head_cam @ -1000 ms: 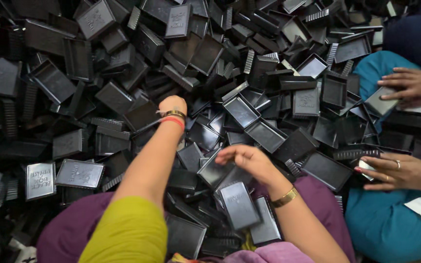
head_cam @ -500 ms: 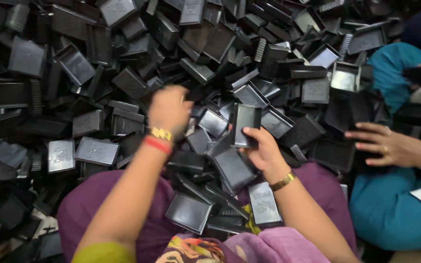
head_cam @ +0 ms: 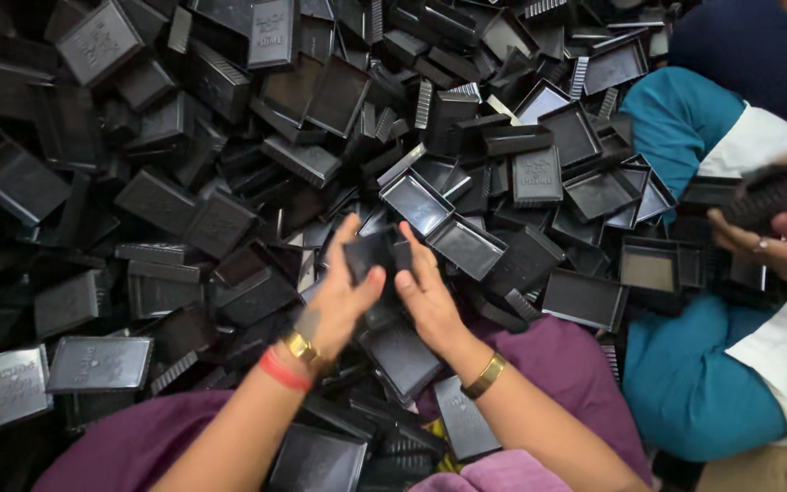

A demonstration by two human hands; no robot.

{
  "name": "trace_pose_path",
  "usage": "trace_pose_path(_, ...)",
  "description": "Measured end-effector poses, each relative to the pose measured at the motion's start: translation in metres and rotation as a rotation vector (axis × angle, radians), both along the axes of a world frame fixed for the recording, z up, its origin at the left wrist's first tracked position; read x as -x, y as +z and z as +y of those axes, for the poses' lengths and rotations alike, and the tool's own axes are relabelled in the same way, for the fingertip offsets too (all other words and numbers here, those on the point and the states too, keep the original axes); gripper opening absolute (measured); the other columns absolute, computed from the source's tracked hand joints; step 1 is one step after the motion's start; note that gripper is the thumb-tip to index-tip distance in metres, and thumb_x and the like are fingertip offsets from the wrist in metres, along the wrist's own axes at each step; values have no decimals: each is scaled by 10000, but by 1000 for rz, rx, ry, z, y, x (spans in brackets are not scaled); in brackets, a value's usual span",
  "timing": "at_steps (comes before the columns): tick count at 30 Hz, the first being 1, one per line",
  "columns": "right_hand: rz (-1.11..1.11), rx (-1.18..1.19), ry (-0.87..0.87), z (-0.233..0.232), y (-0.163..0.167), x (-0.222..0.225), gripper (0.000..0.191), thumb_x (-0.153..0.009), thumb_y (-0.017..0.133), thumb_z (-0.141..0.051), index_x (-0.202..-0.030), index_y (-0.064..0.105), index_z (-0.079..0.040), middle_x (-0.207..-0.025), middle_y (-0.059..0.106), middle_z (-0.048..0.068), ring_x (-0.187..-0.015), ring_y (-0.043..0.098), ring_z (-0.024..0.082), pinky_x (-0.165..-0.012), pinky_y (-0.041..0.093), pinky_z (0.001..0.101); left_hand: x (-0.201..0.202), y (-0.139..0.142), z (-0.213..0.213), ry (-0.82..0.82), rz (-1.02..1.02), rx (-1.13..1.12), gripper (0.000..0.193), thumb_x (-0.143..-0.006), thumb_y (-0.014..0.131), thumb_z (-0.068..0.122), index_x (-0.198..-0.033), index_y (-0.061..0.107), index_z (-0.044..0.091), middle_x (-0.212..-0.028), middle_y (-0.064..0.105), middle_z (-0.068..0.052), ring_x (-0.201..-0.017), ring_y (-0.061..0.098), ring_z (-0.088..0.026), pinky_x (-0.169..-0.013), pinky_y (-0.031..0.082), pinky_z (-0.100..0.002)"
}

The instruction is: The person sits on the floor and repeatedly picks up black plastic box halves from a large pile. They align and press the two halves together to form complete boxes, then place the assembled units back into the pile. The process is continuous and repetitive throughout the clip.

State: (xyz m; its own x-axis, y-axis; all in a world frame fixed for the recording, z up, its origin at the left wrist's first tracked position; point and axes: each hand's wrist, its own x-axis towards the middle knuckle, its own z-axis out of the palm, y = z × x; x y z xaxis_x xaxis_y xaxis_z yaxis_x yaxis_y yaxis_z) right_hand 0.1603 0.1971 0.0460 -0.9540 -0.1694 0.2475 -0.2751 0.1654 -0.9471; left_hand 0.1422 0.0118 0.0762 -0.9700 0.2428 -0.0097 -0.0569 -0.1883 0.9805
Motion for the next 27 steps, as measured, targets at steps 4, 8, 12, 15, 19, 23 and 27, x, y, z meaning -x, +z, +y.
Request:
trace_pose_path(4, -63, -82, -31, 7, -7, -2, 632, -1031, 592, -171, -1621, 377, -104, -1459, 449, 129, -1344, 480, 244, -1174, 357, 329, -23, -8, 25, -166, -255, -362, 808, -955, 690, 204, -1625, 239, 210, -1532, 457, -25, -1431, 423, -192, -1184, 336, -353)
trace_pose_path(8, -139, 17, -145, 10, -1, 2, 539, -986, 660, -148, -1507, 536, -83, -1421, 563, 111, -1321, 537, 226, -1154, 399, 320, -14, -16, 22, -8, -256, -298, 861, -893, 777, 48, -1614, 309, 100, -1376, 549, -133, -1259, 531, -255, -1079, 443, -387)
trace_pose_path(12, -454, 526, 87, 22, 11, 10, 511, -975, 685, -143, -1460, 592, -12, -1427, 625, 132, -1322, 550, 243, -1157, 394, 364, 0, -11, 8, 2, -236, -357, 951, -800, 803, -15, -1581, 288, 156, -1344, 569, -104, -1227, 584, -221, -1058, 498, -373)
trace_pose_path(15, -287, 287, 178, 24, 13, 8, 499, -980, 690, -159, -1440, 601, 12, -1526, 555, 140, -1434, 491, 237, -1214, 353, 361, 0, -7, 2, -82, -246, -311, 1016, -761, 818, -9, -1575, 266, 241, -1321, 567, -91, -1201, 604, -202, -1030, 511, -359)
trace_pose_path(19, -183, 226, 179, 19, 11, 2, 523, -1020, 656, -209, -1492, 555, -9, -1580, 491, 110, -1478, 448, 217, -1238, 332, 352, -8, -13, 12, -77, -167, -178, 905, -772, 854, 36, -1523, 372, 188, -1295, 546, -88, -1159, 609, -218, -949, 563, -352)
trace_pose_path(23, -307, 413, 321, 12, 11, 2, 645, -939, 750, -191, -1500, 470, -41, -1473, 495, 90, -1375, 474, 185, -1176, 374, 350, -6, -28, 26, 246, -565, -312, 674, -770, 781, 254, -1343, 428, 219, -1218, 569, -28, -1035, 652, -217, -655, 643, -376)
trace_pose_path(27, -458, 411, 124, 14, 15, 8, 612, -858, 805, -153, -1394, 549, -7, -1295, 619, 111, -1179, 605, 193, -1049, 493, 369, 8, -29, 14, 97, -480, 51, 444, -904, 693, 424, -1191, 558, 112, -1042, 644, -61, -906, 659, -206, -601, 608, -308)
